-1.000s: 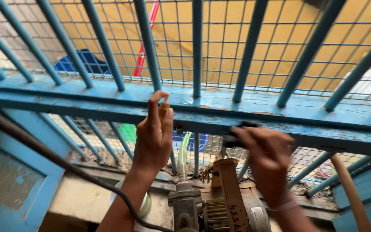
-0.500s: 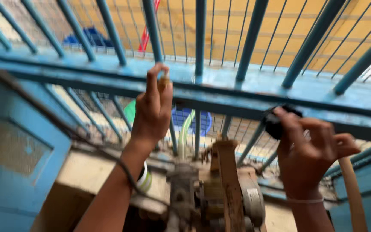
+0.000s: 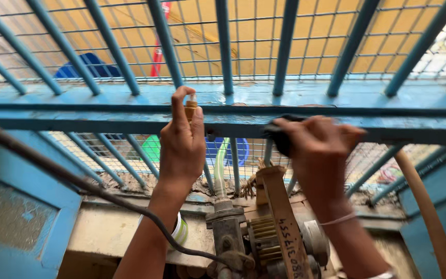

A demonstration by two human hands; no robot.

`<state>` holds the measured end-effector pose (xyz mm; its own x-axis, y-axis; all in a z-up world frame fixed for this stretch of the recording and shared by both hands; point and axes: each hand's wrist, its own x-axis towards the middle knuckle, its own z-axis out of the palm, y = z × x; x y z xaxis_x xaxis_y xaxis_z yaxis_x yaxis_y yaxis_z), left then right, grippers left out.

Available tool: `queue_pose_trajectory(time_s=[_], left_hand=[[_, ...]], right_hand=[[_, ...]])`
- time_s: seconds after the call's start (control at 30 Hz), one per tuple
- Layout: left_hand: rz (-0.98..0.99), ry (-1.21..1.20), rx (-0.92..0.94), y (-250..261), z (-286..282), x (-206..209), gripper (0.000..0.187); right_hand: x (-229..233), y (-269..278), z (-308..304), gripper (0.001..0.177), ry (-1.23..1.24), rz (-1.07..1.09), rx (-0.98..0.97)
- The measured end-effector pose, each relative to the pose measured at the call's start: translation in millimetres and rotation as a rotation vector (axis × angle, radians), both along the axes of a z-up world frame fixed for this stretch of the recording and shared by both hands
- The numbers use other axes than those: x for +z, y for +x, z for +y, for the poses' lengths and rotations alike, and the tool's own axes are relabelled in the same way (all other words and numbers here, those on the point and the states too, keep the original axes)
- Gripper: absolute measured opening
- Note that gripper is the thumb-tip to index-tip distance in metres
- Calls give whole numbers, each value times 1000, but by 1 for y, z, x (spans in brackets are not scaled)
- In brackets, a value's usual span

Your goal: The person reaches into a bucket, applies a liquid from a bottle to a window grill and a cable, and wipes the objects with a cloth.

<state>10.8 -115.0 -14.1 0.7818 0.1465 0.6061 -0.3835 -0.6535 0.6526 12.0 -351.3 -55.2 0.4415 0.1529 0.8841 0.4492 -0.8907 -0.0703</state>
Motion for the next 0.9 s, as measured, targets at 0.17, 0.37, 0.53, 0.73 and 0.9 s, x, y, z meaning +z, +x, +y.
queue_pose_trajectory(time_s=[0.17,0.37,0.53,0.73,0.9], left_hand=[[-42,-31,-1,2,0,11,34],[96,-104,38,4,1,22,39],[157,-124,22,5,9,35,42],[196,-119,33,5,4,29,40],[207,-97,42,0,4,25,37]], right_hand=[[4,-15,-35,35,220,63,-275],[-17,8,87,40,281,-11,-57],[-14,12,74,37,156,-43,28],[-10,-1,-50,21,486,63,-690],[-55,28,42,26,870,-86,-125]])
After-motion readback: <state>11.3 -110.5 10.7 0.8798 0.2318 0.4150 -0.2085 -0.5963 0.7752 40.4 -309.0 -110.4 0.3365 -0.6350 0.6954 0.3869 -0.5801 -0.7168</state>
